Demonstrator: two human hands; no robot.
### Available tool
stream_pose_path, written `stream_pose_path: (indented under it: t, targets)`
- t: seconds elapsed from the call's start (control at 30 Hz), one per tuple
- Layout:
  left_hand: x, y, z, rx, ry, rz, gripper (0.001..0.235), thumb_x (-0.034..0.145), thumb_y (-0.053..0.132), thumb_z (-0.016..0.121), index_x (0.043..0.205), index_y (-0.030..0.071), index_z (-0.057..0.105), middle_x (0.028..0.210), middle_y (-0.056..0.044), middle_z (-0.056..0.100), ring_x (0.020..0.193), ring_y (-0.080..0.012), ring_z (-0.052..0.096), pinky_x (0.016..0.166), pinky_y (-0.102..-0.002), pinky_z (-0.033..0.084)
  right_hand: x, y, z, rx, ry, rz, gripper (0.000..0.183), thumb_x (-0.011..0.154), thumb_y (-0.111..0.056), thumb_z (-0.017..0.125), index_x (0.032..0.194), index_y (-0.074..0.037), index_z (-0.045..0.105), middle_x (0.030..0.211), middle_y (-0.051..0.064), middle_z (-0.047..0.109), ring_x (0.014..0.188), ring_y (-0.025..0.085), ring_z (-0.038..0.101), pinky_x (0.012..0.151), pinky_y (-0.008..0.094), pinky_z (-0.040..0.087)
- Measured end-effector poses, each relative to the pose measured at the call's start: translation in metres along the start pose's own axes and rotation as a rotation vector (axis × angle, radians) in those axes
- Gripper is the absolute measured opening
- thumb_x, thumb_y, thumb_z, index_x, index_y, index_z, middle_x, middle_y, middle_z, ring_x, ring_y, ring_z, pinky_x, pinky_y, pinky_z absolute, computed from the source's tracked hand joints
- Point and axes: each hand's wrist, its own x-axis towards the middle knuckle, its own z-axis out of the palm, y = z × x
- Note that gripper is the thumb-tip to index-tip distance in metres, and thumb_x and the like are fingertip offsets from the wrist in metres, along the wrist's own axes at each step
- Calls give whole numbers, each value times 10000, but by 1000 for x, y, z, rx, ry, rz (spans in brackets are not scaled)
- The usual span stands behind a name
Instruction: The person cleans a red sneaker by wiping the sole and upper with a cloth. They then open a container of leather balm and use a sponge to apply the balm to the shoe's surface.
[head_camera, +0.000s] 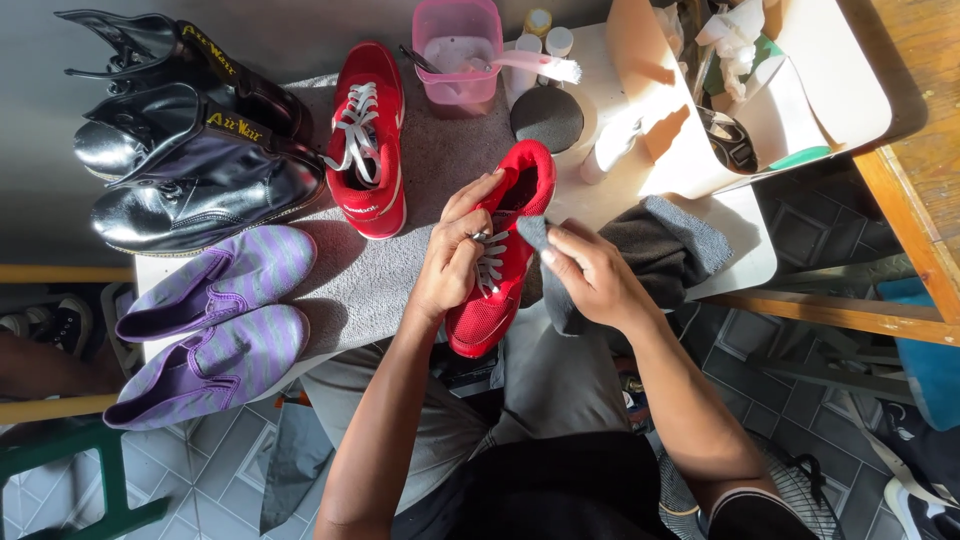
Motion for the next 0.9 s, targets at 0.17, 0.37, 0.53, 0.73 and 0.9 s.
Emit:
stream_pose_path:
  t: [0.17,0.37,0.53,0.73,0.9]
  targets:
    - [1,3,1,10,-10,-4,139,801,85,395,774,45,525,1516,-276,488,1413,-537,411,1119,-647,332,-5,6,-1,176,-121,12,312,1040,-107,530,1298,-62,700,884,142,626,747,233,581,663,438,518]
    - [0,0,1,-13,6,-13,136,807,104,398,767,54,519,1522,-273,484,1422,-522,407,1124,-641,326,-3,12,-2,160,-101,-12,401,1039,-65,509,1416,-70,644,883,144,627,747,217,575,664,418,523]
    - [0,-4,-1,-25,12,-9,137,806,117,397,761,53,509,1524,-282,479,1422,-530,405,1117,-648,329,0,-16,-6,119,-91,-22,435,1025,-35,506,1443,-66,621,853,166,619,700,231,555,655,397,518]
    - [-3,-9,-1,-68,26,-21,120,784,133,407,759,61,500,1538,-276,466,1419,-515,413,1113,-644,332,-13,-13,5,66,-60,-25,367,1012,-41,510,1337,-67,680,798,102,554,646,197,533,574,367,480]
    - [-3,-7,-1,-63,31,-29,121,791,135,406,763,59,497,1537,-279,466,1418,-516,418,1108,-642,340,-20,-23,8,-52,-69,-26,319,1010,-75,516,1264,-69,709,746,64,526,588,174,525,526,352,475]
